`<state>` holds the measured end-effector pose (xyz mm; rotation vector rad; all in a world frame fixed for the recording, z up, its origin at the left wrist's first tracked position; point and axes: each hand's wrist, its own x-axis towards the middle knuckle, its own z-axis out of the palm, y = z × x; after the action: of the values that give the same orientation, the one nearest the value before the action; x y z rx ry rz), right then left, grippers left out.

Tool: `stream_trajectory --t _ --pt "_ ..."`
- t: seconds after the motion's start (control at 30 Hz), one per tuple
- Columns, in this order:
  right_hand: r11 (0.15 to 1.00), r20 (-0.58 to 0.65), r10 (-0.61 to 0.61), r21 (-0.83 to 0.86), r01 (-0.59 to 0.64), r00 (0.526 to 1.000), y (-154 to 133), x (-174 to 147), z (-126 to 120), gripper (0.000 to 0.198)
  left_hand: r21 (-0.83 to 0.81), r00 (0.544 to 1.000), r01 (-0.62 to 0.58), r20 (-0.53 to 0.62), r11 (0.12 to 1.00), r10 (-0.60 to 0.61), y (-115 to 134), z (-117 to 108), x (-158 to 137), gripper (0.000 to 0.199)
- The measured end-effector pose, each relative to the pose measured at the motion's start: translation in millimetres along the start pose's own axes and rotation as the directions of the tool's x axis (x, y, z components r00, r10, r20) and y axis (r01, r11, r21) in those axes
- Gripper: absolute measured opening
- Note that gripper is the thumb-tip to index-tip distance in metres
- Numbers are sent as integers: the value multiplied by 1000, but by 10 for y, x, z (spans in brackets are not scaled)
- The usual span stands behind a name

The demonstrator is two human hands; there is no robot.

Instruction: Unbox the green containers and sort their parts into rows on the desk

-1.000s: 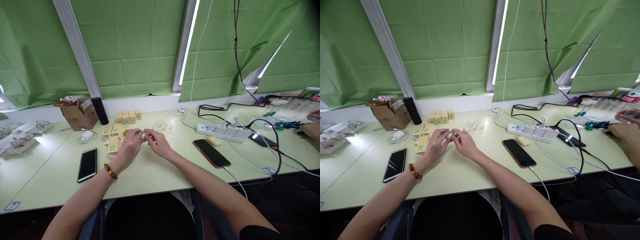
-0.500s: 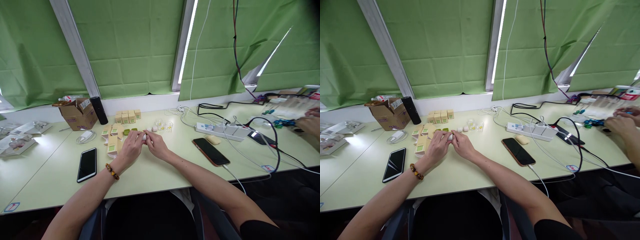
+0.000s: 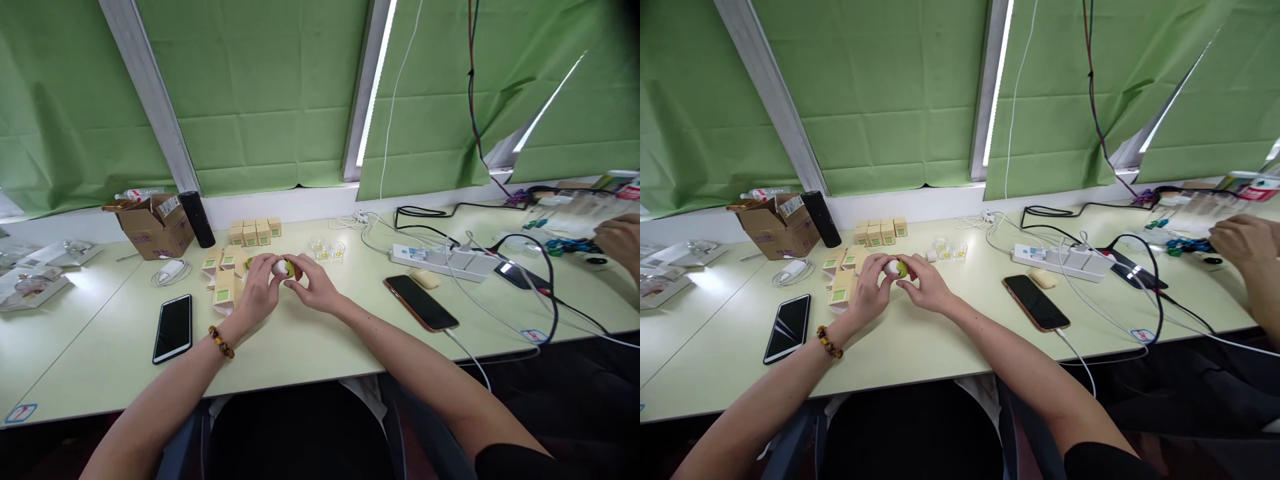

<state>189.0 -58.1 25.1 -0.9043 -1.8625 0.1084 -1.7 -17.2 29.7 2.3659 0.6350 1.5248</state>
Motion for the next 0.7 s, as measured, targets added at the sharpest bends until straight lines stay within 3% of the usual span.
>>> stream_trajectory --t 0.13,0.23,0.3,0.37,0.47,0.57,0.7 --pt "998 -51 49 48 -46 997 26 28 -10 40 -211 990 126 -28 969 -135 63 -5 40 24" --pt "981 -76 127 157 -114 989 52 36 5 37 -444 947 261 -56 857 -317 70 -15 98 28" --pt "956 -75 207 228 -185 976 75 30 23 38 -645 897 330 -12 689 -441 35 -23 142 32" --pt "919 -50 288 296 -261 956 101 17 46 40 -808 847 370 90 459 -524 -16 -32 180 34" --pt "859 24 375 367 -357 927 137 -11 86 42 -906 791 374 200 199 -578 -76 -49 208 30" --pt "835 92 425 345 -429 900 163 -40 127 44 -929 769 349 209 123 -604 -92 -61 208 25" --pt "842 186 432 268 -469 882 185 -76 180 46 -934 759 339 197 118 -620 -90 -63 199 21"
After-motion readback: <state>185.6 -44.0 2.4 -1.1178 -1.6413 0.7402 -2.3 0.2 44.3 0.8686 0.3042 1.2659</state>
